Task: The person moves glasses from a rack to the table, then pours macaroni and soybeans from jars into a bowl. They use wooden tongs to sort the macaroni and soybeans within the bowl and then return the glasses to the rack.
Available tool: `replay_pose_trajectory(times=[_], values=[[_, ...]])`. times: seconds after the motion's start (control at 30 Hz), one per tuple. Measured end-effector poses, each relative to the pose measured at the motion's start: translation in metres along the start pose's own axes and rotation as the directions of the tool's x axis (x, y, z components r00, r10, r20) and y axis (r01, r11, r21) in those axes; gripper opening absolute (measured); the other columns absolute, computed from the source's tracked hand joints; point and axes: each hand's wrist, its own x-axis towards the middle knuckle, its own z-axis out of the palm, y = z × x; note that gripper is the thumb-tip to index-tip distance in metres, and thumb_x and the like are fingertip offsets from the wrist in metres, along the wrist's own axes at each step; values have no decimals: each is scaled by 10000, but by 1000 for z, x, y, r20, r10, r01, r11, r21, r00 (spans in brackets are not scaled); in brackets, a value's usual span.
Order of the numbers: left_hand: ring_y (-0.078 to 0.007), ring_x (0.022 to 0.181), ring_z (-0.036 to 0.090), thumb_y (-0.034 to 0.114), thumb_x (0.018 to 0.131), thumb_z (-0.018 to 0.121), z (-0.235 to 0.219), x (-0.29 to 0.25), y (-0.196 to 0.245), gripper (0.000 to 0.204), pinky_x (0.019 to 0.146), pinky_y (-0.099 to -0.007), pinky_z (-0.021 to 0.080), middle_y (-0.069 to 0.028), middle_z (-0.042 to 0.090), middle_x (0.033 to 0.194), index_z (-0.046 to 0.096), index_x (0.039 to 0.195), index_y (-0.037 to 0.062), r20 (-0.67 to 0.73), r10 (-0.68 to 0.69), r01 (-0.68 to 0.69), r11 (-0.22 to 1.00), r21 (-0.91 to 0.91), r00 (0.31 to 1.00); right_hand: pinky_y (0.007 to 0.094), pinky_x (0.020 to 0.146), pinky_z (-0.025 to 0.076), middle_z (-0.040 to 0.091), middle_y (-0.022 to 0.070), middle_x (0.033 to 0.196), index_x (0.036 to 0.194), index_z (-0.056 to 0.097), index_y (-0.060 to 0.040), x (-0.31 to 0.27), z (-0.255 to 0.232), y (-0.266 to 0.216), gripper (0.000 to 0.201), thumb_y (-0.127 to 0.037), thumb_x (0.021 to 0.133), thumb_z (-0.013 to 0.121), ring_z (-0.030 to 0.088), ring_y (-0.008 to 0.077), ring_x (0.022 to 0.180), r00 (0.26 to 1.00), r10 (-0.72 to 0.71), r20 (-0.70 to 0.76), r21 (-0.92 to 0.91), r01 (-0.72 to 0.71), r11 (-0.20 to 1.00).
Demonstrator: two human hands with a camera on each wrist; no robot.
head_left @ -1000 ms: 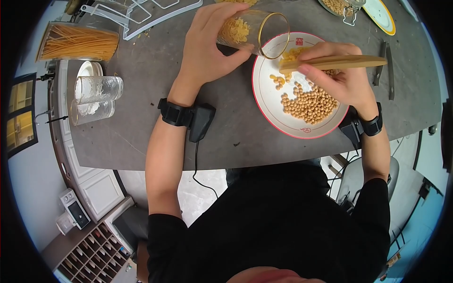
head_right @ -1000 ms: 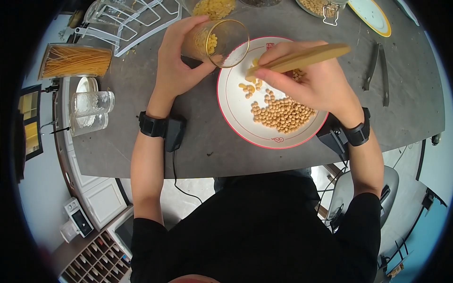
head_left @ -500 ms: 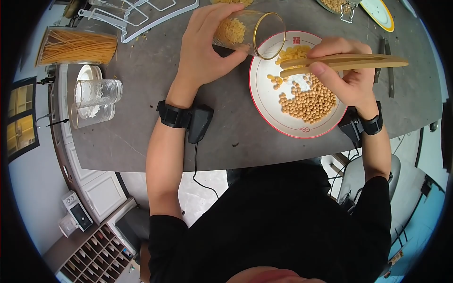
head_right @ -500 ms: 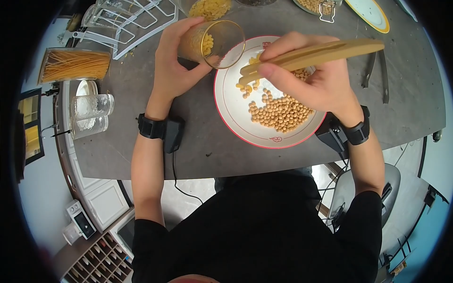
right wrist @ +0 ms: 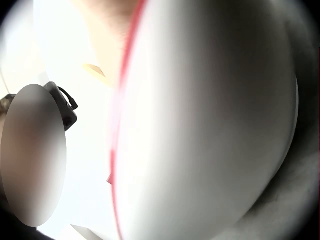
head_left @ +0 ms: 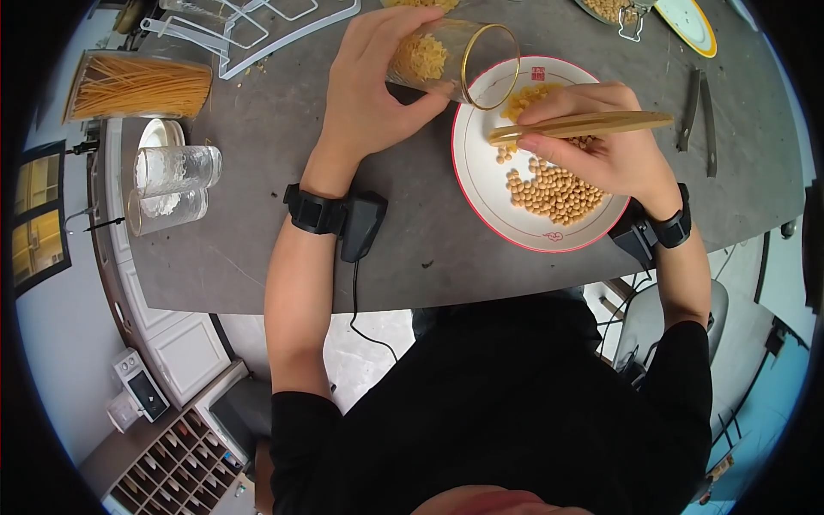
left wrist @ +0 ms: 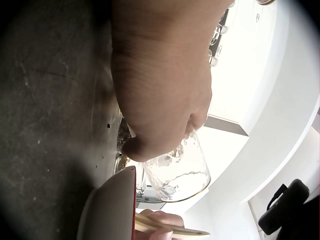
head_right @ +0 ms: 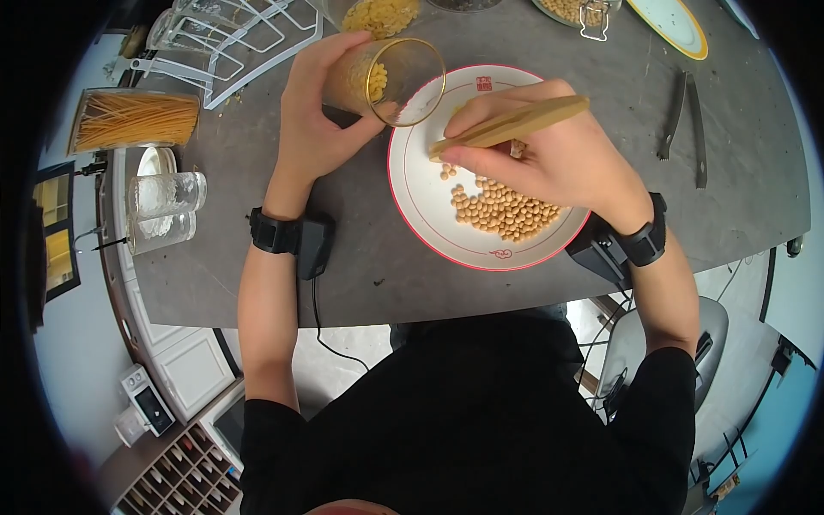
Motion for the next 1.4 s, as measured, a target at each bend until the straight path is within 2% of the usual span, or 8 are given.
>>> replay_pose_trajectory(times=[0.2,0.27,0.33,0.4,0.47,0.53,0.63,1.4], values=[[-265,1202,617,203,710,911,0,1,-1,719,1021,-385,494,-75,645,1311,606,1352,100,0,15,-15,1000,-6,1000,265,592,536,761,85,872,994,736,16,-3,-13,-10,121,-61,907,771,689,129,670,993,46,-105,246,-19,969],[-266,1201,617,200,711,910,0,1,1,714,1021,-386,494,-75,646,1309,608,1350,99,10,38,-38,999,2,999,260,655,567,765,97,951,1046,731,38,-7,-16,-12,138,-29,926,747,703,119,738,942,146,-302,451,6,892],[-266,1201,618,201,712,907,0,3,1,707,1019,-384,495,-76,649,1304,611,1347,102,14,64,-64,998,20,998,257,692,576,762,95,999,1084,730,26,-5,-19,-9,159,-28,934,739,709,120,781,932,166,-322,415,-19,910],[-267,1199,618,202,711,907,0,2,-1,710,1018,-384,495,-77,650,1303,610,1349,104,3,52,-52,999,3,999,256,697,566,757,86,980,1070,728,27,-2,-21,-6,145,-39,941,737,704,114,797,964,25,-263,129,10,992],[-267,1198,618,203,710,907,0,0,-2,713,1017,-384,495,-77,651,1302,609,1351,106,-2,29,-29,999,-15,1000,261,676,550,752,69,925,1028,737,10,-5,-26,-7,125,-59,925,752,698,108,778,969,75,-235,158,-38,987],[-268,1190,621,201,708,905,-1,-1,-3,718,1014,-382,495,-79,650,1304,606,1355,109,-11,-12,12,1000,-29,1000,267,644,533,739,65,848,968,735,1,-2,-32,-5,108,-76,897,763,695,135,729,995,94,-32,-39,-95,995],[-269,1184,624,198,706,905,0,-1,-3,726,1011,-381,495,-79,649,1305,603,1360,109,-4,1,-1,1000,-25,1000,280,618,531,723,76,792,917,723,1,3,-25,-3,102,-80,871,765,686,164,677,1000,-3,17,10,3,1000],[-265,1209,614,189,697,912,0,0,-2,726,1024,-382,490,-75,647,1307,609,1351,98,-12,14,-14,1000,-10,1000,356,698,553,728,99,829,876,706,-11,4,-22,-3,127,-95,826,786,702,278,741,993,1,121,-49,5,999]])
